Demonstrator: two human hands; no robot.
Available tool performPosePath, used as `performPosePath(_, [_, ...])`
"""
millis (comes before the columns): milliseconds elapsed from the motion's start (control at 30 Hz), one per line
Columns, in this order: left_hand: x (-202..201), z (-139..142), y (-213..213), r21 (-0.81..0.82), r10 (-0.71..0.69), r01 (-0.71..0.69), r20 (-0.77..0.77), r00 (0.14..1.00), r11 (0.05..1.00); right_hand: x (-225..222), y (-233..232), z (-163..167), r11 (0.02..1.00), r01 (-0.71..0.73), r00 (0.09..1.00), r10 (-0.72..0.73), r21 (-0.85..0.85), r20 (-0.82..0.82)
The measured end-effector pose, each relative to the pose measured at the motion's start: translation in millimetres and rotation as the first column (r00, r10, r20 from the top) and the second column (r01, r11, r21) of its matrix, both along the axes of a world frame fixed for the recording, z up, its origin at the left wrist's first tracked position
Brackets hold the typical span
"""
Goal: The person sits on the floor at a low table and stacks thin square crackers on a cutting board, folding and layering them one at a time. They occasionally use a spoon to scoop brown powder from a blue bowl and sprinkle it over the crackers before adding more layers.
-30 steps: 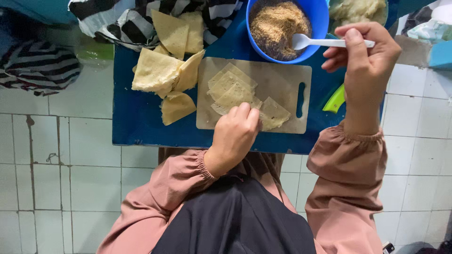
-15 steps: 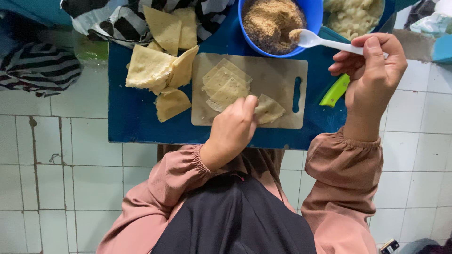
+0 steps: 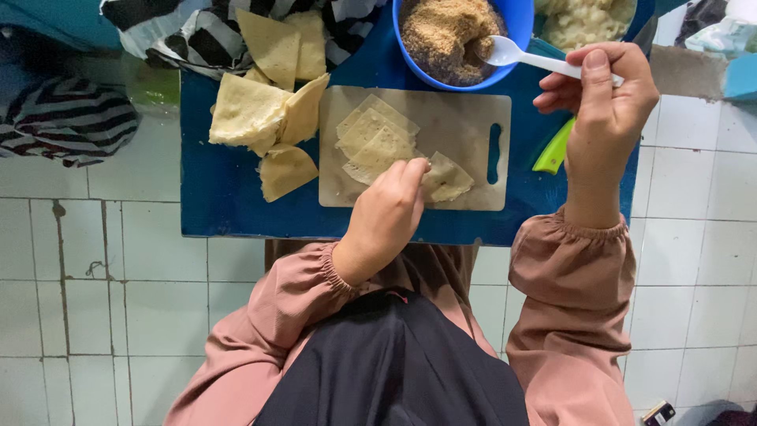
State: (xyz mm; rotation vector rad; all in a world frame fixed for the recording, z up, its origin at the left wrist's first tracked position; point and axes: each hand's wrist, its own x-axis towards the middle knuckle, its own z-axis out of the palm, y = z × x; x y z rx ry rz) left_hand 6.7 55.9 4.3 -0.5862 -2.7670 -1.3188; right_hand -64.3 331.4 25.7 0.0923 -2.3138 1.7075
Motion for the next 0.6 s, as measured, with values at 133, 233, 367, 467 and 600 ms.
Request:
performPosePath(133, [-1, -1, -3, 0.031, -0.020, 0.019, 0.028, 0.999, 0.999, 1, -3, 3, 0.999, 0.010, 1.000, -0.011, -0.047, -0.007])
performPosePath(233, [-2, -1, -4, 0.044, -0.023, 0.021, 0.040, 0.999, 0.999, 3, -2, 4, 0.997, 0.013, 1.000, -0.014, -0.070, -0.012])
performPosePath(367, [-2, 0, -3, 0.055, -0.031, 0.028, 0.043, 0.999, 0.998, 1, 1, 2, 0.998, 0.029, 1.000, -0.029, -0.056, 0.011])
performPosePath(467, [-1, 1, -5, 0.075, -0.033, 0.029, 0.053, 0.998, 0.997, 1, 2, 0, 0.978, 0.059, 0.998, -0.051, -0.199, 0.044])
performPosePath(600, [-1, 2, -8, 0.142, -0.033, 0.027, 0.044, 0.998, 0.990, 20, 4, 4, 0.912, 0.105, 0.992, -0.066, -0.396, 0.109])
